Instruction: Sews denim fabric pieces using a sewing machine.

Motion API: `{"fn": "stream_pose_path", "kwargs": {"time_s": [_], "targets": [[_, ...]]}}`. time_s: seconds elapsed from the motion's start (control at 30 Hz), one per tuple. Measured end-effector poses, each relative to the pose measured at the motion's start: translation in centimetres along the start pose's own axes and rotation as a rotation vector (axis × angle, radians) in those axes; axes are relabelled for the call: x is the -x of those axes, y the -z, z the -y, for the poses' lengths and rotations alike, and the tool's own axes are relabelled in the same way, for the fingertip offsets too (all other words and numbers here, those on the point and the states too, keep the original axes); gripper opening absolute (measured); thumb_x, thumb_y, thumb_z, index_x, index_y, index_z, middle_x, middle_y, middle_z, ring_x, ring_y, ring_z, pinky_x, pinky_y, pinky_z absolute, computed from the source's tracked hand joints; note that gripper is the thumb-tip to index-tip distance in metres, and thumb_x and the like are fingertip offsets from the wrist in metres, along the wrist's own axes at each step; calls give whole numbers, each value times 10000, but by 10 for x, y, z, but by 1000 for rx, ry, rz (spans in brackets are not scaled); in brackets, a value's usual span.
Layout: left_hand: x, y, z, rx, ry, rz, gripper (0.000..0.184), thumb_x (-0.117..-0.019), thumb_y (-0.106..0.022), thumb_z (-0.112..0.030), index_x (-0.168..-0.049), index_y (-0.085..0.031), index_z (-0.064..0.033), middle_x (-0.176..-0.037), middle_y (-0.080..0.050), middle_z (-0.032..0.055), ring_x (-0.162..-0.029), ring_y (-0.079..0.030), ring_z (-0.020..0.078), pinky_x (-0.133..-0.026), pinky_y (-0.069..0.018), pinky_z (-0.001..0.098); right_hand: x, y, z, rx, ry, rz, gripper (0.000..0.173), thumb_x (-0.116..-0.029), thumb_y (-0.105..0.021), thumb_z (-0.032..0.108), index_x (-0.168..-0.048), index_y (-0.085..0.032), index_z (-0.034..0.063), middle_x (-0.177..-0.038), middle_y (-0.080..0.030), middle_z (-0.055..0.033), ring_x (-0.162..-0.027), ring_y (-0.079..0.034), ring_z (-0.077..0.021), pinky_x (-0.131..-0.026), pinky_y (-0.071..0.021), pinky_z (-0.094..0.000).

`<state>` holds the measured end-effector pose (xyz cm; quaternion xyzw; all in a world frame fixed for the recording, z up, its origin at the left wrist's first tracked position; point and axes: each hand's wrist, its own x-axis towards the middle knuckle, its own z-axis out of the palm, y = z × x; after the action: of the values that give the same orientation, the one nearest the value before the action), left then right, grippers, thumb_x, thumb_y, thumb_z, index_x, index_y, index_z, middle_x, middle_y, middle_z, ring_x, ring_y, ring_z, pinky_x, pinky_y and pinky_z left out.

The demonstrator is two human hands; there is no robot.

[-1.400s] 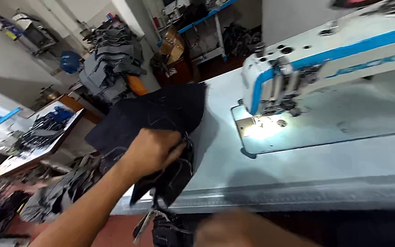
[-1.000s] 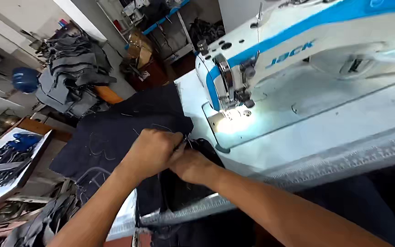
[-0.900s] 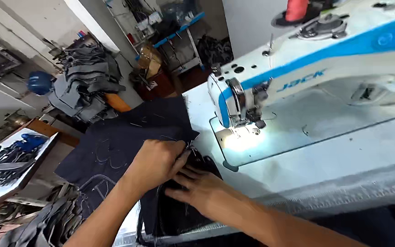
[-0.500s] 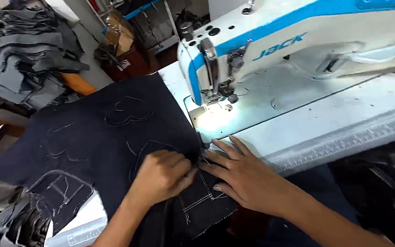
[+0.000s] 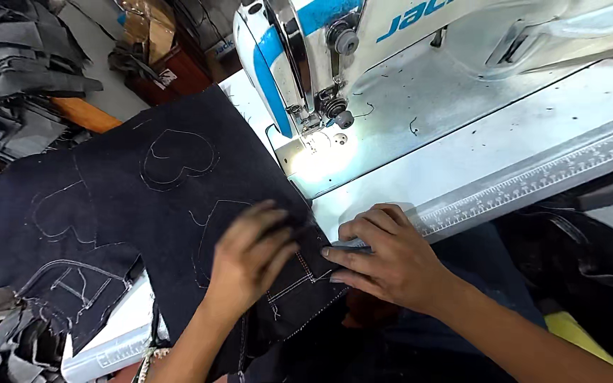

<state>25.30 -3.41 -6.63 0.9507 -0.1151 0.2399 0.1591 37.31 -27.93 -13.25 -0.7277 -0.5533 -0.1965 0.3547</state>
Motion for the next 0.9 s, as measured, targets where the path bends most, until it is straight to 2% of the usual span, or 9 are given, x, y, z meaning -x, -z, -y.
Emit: {"fn": "stream_pose_path", "kwargs": {"time_s": [0.07,0.13,0.2,0.27,0.43,0.57,0.63,0.77,0.9], "targets": [[6,-6,0,29,4,158,363,-1016,-608,-449,-1170,-758,-157,-1316,-695,11,-1370,-556,207,-1164,-458,462,1,1,-2,-8,8,-4,300,-1005,-575,526,-1141,-758,331,-1034,-655,16,-1023,-596,-164,-977,-425,-424],[6,-4,1,111,25,202,335,-1019,-610,-427,-1221,-751,-199,-1344,-675,-2,-1398,-525,212,-1198,-407,519,2,1,-3,-16,16,-22,292,-995,-597,520,-1119,-766,315,-1030,-657,17,-1028,-594,-163,-987,-422,-420],[8,-3,0,98,23,171,257,-1021,-625,-368,-1189,-776,-246,-1322,-685,-17,-1391,-531,212,-1204,-376,575,4,0,-3,-34,31,-47,280,-984,-624,504,-1094,-773,294,-1027,-660,11,-1027,-594,-169,-993,-421,-427],[6,-3,-8,-52,-25,142,224,-1030,-612,-301,-1161,-788,-251,-1295,-704,-15,-1351,-571,222,-1177,-403,581,4,0,-5,-44,36,-65,272,-979,-640,496,-1095,-770,287,-1036,-666,10,-1038,-599,-166,-1003,-424,-421],[4,-5,-31,-267,-5,183,264,-1039,-555,-249,-1176,-781,-240,-1276,-719,-15,-1283,-627,210,-1072,-515,482,5,0,-5,-33,34,-65,267,-966,-658,496,-1083,-777,287,-1038,-673,16,-1040,-600,-166,-993,-429,-413],[7,-14,-36,-251,89,114,277,-1029,-546,-228,-1156,-792,-230,-1293,-713,-17,-1309,-609,229,-1109,-447,600,6,-1,-6,-33,19,-42,277,-982,-633,497,-1097,-777,289,-1235,-713,96,-1158,-609,-141,-1036,-418,-415],[8,-19,-39,-249,124,80,286,-1018,-541,-204,-1148,-795,-224,-1294,-716,-30,-1319,-605,233,-1119,-434,618,5,0,-6,-52,1,-20,279,-988,-620,502,-1095,-771,294,-1297,-692,119,-1226,-588,-133,-1053,-411,-418],[8,-19,-38,-200,163,100,287,-1051,-530,-298,-1170,-787,-250,-1341,-689,-53,-1346,-580,200,-1133,-432,595,4,3,-6,-53,-18,16,287,-998,-598,516,-1123,-748,306,-1414,-628,112,-1370,-511,-160,-1091,-410,-444],[-2,-2,-36,-109,196,253,397,-1081,-429,-417,-1218,-766,-256,-1367,-671,-101,-1369,-551,159,-1145,-416,560,-2,6,-2,0,-23,115,313,-1028,-513,534,-1093,-692,286,-1397,-637,159,-1405,-486,-154,-1088,-391,-446]]}}
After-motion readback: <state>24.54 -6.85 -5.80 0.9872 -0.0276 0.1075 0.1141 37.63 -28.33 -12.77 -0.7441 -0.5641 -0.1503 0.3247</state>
